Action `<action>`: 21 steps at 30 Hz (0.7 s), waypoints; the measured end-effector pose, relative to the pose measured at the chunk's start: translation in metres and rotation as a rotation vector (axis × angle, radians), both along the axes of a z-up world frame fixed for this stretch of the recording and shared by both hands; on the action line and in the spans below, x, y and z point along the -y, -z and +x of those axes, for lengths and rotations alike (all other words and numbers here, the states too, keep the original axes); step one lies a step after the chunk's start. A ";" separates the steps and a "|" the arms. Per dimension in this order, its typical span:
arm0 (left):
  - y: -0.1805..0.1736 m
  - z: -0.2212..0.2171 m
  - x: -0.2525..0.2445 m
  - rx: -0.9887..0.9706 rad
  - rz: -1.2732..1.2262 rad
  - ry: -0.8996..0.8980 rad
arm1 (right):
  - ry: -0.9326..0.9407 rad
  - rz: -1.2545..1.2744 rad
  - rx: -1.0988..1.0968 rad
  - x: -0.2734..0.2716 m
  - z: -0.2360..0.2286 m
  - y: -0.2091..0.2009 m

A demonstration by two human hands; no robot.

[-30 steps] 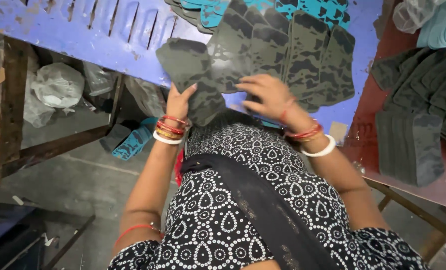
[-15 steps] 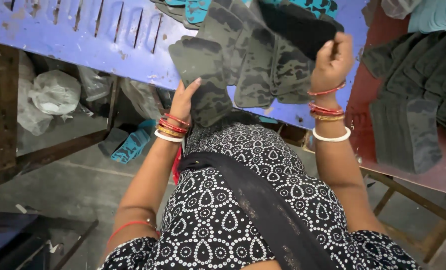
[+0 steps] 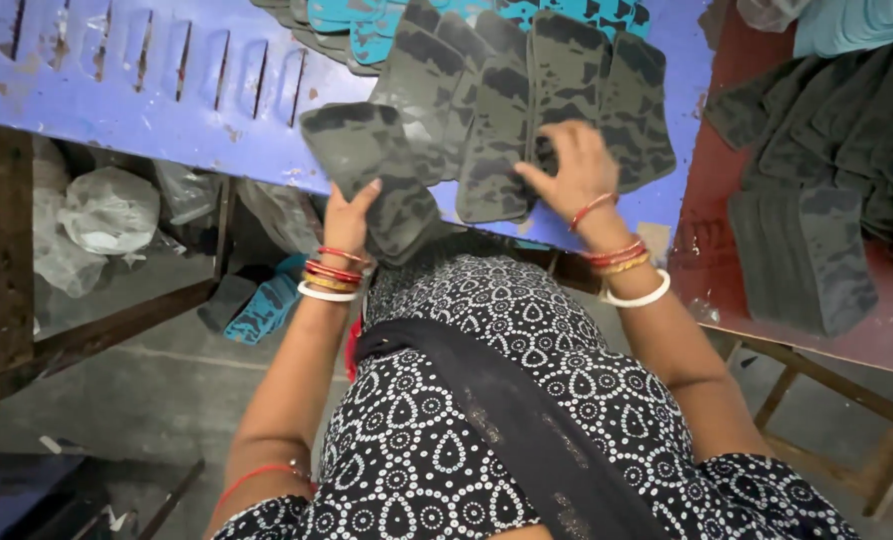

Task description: The person sorts and stacks dark grey and blue patterned material pieces on a blue workbench. They handle the pieces by hand, separating them into piles and occasionally placing some into a white plastic bag.

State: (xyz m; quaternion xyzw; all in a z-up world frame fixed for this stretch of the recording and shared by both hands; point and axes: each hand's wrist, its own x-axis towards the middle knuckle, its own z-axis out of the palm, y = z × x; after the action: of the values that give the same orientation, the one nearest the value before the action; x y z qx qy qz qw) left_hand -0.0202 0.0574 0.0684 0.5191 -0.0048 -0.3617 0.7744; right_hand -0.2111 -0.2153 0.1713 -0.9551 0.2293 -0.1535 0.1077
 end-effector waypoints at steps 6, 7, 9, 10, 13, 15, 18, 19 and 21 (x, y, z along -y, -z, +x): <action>-0.006 -0.005 0.006 0.086 0.018 -0.005 | 0.177 -0.065 0.008 0.000 0.013 0.016; -0.010 -0.006 0.009 0.089 0.015 -0.006 | 0.177 -0.068 0.010 0.014 0.005 0.030; -0.017 -0.010 0.013 0.075 -0.014 -0.034 | 0.376 0.324 -0.087 0.040 -0.012 0.060; -0.021 -0.013 0.014 0.074 -0.013 -0.035 | 0.375 0.324 -0.088 0.045 -0.016 0.058; -0.030 -0.020 0.022 0.029 -0.039 -0.027 | 0.411 0.455 -0.013 0.046 -0.015 0.042; -0.034 -0.026 0.031 -0.061 -0.096 -0.003 | 0.211 0.011 0.050 0.028 0.001 0.019; -0.038 -0.039 0.047 -0.116 -0.135 0.039 | 0.266 -0.062 -0.013 0.015 0.021 0.011; -0.036 -0.042 0.052 -0.111 -0.137 0.038 | 0.265 -0.063 -0.008 0.015 0.021 0.012; -0.032 -0.049 0.059 -0.101 -0.163 0.092 | 0.284 -0.133 0.034 0.014 0.021 0.015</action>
State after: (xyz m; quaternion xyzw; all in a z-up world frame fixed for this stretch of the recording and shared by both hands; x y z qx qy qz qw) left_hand -0.0692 -0.0017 0.1003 0.4348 -0.0190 -0.4209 0.7958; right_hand -0.1903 -0.2292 0.1564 -0.9153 0.3497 -0.1982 0.0255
